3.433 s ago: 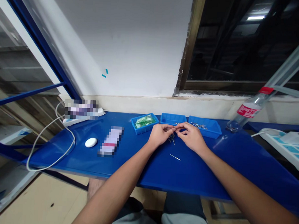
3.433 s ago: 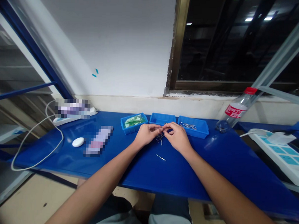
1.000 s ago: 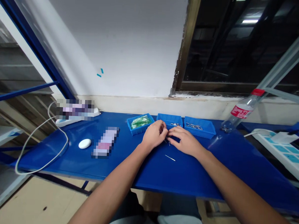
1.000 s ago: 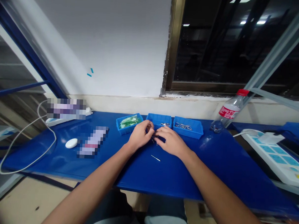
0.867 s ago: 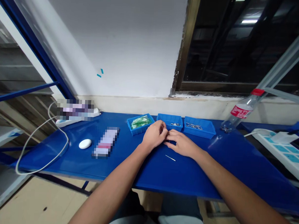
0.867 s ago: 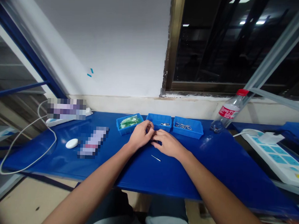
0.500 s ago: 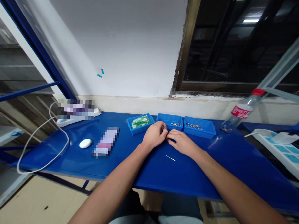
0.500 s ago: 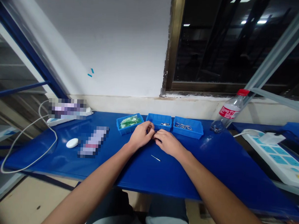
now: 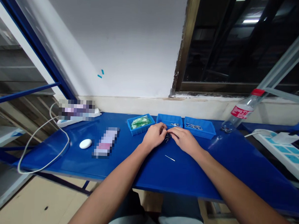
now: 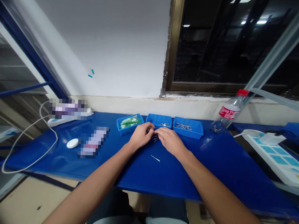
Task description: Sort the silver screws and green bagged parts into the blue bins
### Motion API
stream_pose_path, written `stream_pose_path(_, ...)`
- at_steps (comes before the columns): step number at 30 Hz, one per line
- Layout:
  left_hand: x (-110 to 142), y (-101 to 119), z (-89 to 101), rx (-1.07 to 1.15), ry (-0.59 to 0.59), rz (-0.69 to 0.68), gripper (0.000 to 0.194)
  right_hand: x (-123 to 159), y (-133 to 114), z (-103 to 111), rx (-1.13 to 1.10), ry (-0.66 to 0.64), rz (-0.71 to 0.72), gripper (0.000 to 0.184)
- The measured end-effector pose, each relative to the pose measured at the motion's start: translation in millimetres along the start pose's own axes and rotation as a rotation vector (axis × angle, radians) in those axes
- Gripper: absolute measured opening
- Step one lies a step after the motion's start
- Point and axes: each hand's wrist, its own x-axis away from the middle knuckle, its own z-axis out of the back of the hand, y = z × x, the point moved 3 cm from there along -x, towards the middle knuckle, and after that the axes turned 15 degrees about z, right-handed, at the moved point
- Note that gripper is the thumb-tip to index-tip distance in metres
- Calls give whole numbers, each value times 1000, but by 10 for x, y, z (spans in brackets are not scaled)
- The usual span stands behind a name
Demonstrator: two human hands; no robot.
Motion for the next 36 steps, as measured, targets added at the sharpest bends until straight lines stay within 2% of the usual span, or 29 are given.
stream_pose_path(7,12,20,-19,53,-22,59,25,-14,16,145,18,187,-142,19)
stream_pose_path(14,16,41,-5,161,-139,130,48,-9,-8,191,-35,327,-224,14)
stream_pose_path(19,-16,18,-56,313,-166,112,40,-15,-35,177,-101,393,-269,13)
stream_pose_path(24,-66,-44,-142,577,-219,252,36,-24,-72,177,-70,381,-242,11)
stream_pose_path(30,-91,-93,-175,891,-253,367,43,-14,-71,162,-98,384,-167,18)
stream_pose_path(36,-93,-71,-192,1040,-254,360,35,-49,-163,202,-114,444,-147,12)
